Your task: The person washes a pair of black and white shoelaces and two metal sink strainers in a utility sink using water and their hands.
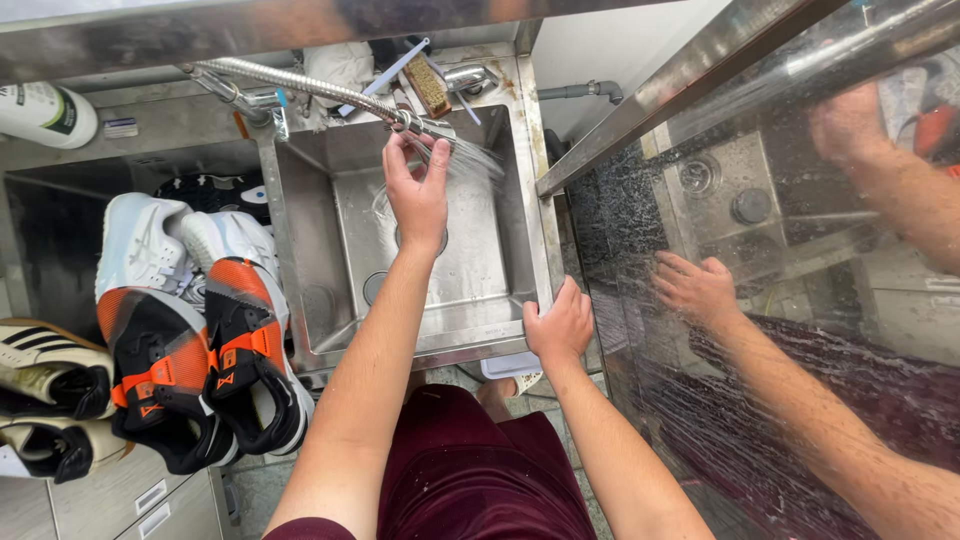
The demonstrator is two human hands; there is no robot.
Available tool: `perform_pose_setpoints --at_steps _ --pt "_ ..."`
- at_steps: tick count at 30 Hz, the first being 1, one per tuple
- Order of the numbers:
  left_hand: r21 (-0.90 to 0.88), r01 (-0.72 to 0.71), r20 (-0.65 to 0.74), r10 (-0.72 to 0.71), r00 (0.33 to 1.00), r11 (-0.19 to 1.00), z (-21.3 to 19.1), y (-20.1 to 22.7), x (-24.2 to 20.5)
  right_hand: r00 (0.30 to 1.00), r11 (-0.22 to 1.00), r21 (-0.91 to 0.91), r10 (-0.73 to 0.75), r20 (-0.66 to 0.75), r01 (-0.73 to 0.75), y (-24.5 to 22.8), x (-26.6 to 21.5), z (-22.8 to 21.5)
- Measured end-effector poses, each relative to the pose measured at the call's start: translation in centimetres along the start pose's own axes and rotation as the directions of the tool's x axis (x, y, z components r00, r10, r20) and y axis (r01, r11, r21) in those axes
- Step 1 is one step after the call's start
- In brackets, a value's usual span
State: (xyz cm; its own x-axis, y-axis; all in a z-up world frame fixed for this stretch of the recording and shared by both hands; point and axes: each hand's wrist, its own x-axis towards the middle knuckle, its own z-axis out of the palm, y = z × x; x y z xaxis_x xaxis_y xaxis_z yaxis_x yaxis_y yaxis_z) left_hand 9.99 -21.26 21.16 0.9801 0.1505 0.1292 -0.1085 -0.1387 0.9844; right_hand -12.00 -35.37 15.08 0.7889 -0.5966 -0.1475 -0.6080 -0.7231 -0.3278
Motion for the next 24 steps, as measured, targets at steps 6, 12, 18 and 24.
perform_pose_setpoints --at_steps 6,12,18,24 --pt "0.242 -0.079 0.045 0.07 0.997 0.967 -3.6 1.5 -0.8 0.998 0.999 0.016 -0.035 -0.058 0.036 0.3 -0.4 0.3" --pt "0.238 -0.045 0.097 0.022 0.995 0.97 -9.0 2.9 -4.2 0.998 0.999 0.02 -0.044 -0.053 0.046 0.3 -0.1 0.3" --pt "0.327 -0.046 0.248 -0.039 0.968 0.944 -16.2 1.7 -4.4 0.995 0.998 0.024 -0.054 -0.08 0.057 0.2 -0.4 0.4" --pt "0.736 -0.059 0.261 -0.203 0.944 0.674 -19.9 0.8 -3.5 0.999 1.0 0.026 -0.017 -0.035 0.018 -0.4 -0.4 -0.2"
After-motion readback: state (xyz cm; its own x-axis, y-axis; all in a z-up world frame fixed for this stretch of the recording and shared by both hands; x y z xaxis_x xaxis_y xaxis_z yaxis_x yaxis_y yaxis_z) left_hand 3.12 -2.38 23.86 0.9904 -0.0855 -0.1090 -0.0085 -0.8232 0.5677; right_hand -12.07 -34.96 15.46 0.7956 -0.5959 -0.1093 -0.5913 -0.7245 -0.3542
